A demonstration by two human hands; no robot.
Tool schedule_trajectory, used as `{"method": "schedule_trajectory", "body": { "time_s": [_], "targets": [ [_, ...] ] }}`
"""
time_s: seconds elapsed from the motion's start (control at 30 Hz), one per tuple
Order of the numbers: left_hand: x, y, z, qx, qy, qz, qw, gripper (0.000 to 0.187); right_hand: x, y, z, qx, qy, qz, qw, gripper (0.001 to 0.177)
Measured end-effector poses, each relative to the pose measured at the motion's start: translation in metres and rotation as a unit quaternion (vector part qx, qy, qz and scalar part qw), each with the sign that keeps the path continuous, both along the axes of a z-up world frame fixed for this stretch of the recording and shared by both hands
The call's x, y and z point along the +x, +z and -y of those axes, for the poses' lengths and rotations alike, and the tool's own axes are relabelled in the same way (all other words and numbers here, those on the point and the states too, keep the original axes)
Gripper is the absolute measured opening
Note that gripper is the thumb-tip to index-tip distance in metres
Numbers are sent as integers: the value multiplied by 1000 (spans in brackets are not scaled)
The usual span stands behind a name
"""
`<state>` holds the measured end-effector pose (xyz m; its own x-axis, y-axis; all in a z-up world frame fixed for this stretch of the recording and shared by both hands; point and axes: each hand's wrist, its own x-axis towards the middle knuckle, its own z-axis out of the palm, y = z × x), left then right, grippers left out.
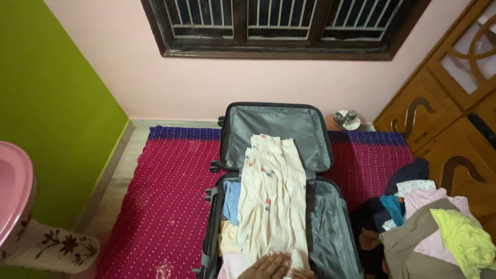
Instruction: The person packs a suitcase by selecting a patterned white garment from a pile, unfolding and smoothing it by hand, and then folding it before placing it inside the suitcase.
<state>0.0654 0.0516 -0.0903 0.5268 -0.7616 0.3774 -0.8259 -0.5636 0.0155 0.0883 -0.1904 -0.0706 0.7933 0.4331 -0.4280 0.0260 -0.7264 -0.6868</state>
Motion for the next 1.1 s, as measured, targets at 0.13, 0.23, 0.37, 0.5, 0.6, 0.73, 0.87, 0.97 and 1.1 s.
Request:
{"method": "schedule_trajectory", "body": {
  "time_s": [0.13, 0.23, 0.37, 0.5, 0.6, 0.73, 0.87, 0.97, 1.1],
  "targets": [
    [7, -2, 14, -32, -17, -115, 993, 46, 2, 16, 15, 1, 23, -18, 1000, 53],
    [22, -5, 19, -29, -33, -174, 984, 50, 11, 29, 13, 10, 26, -23, 999, 54],
    [46, -10, 33, -45, 133, -354, 925, 49, 23, 43, 28, 25, -35, 17, 999, 54],
    [47, 8, 17, -237, 195, -470, 827, 44, 32, 47, 40, 59, -237, 99, 965, 55],
    [38, 22, 0, -324, 150, -476, 804, 42, 31, 45, 39, 157, -285, 69, 943, 55],
    [26, 46, -10, -314, 110, -476, 814, 40, 23, 35, 27, 299, -256, -12, 919, 55],
    [19, 77, -15, -249, 130, -491, 824, 47, 9, 28, 16, 359, -240, -41, 901, 56],
    [21, 91, -14, -226, 223, -514, 797, 74, 10, 28, 11, 386, -240, -15, 891, 56],
    [21, 65, -16, -236, 292, -520, 767, 93, 7, 30, -1, 335, -225, 74, 912, 65]
  ]
}}
